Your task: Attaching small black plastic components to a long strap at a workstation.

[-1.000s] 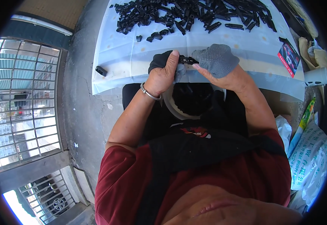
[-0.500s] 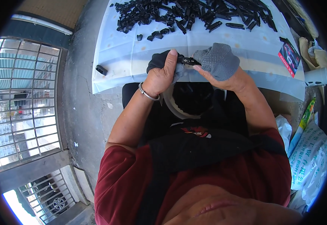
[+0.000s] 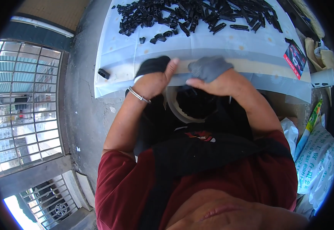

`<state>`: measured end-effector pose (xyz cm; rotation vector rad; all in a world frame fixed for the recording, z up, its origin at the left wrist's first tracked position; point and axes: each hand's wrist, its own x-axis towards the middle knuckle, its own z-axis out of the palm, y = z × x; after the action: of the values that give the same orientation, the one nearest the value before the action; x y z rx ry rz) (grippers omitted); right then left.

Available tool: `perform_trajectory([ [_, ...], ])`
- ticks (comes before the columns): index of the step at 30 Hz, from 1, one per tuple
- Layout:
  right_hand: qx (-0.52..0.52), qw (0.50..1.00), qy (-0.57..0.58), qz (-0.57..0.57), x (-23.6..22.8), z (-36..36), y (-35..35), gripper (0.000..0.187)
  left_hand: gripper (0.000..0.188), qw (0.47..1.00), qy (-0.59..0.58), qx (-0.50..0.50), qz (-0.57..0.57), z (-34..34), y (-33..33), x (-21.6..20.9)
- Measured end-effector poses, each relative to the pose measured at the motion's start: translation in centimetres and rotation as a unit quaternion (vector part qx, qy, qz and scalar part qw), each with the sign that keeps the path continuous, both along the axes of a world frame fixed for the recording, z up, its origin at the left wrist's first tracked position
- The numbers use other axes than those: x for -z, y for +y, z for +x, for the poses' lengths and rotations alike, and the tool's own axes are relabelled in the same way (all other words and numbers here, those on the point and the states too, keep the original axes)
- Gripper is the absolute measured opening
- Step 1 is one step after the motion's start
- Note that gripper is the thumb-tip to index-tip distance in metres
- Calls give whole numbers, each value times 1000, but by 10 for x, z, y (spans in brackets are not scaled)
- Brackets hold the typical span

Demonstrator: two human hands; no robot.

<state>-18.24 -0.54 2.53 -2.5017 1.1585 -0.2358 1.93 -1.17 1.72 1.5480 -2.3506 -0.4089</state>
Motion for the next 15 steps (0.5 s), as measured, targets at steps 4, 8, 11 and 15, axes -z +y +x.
perform_trajectory([
  [4, 286, 954, -50, -74, -6, -30, -36, 53, 35, 969, -73, -152, -182, 24, -49, 17],
  [8, 315, 943, 85, -65, 3, -34, -57, 56, 26, 976, -113, -100, -158, 11, -75, 32],
  [11, 273, 949, 118, -103, 3, -30, -51, 47, 22, 974, -111, -106, -164, 8, -76, 40],
  [15, 267, 951, 102, -122, 9, -43, -47, 32, 19, 981, -102, -73, -147, 13, -65, 26],
])
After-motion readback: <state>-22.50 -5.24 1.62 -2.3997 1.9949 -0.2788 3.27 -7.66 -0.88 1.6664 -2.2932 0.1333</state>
